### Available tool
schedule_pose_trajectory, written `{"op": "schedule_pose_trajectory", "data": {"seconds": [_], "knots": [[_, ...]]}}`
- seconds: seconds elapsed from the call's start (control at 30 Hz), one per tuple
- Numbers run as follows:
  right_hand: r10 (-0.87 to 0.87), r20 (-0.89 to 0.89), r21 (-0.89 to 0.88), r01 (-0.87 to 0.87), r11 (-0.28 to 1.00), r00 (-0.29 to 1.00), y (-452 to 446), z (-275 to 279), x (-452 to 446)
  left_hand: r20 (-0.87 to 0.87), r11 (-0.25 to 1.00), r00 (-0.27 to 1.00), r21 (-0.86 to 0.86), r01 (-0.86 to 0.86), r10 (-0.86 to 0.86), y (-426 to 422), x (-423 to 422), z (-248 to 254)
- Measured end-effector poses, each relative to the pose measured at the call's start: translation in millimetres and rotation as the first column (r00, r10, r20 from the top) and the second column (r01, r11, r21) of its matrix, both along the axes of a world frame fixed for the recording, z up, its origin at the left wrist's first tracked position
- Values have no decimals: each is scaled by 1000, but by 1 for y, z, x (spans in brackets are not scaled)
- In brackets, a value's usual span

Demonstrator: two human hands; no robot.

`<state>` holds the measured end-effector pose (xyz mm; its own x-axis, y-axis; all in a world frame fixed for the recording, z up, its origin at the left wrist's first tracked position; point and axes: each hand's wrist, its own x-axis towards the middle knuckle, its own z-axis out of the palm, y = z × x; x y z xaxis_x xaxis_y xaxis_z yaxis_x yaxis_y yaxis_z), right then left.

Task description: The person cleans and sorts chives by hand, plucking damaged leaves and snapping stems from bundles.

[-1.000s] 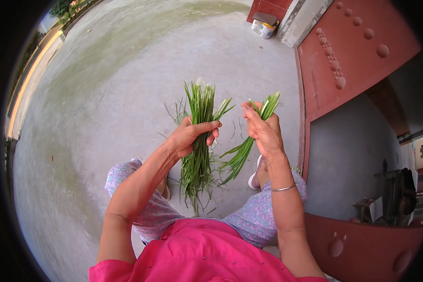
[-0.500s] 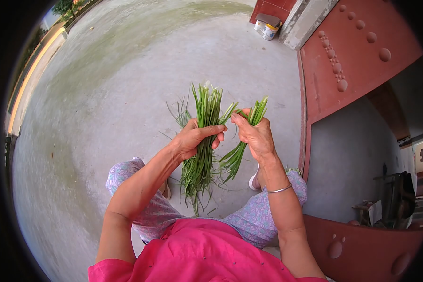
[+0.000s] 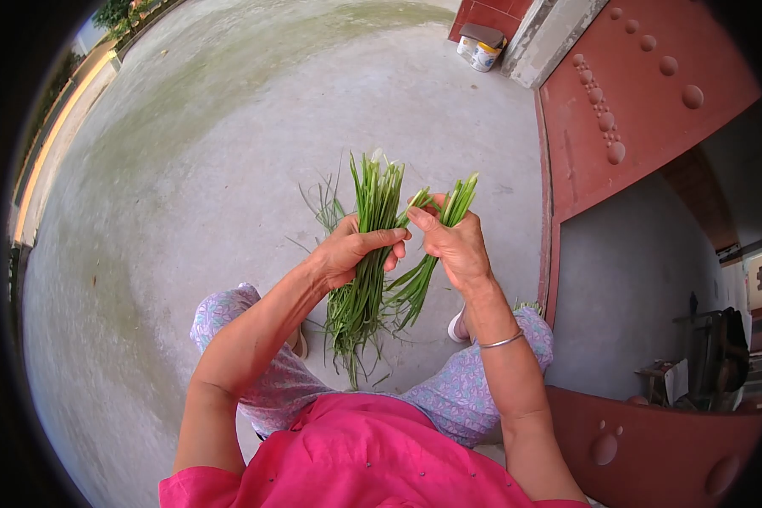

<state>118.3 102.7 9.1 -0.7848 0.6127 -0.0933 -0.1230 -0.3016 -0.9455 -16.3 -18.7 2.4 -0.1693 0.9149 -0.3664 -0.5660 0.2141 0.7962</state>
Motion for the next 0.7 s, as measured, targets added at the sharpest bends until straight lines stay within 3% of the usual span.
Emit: {"op": "schedule_pose_trajectory", "data": {"seconds": [0.7], "knots": [[-5,-14,-62,4,998,1000,-6,-9,-6,102,996,991,28,-85,81,1,2,4]]}}
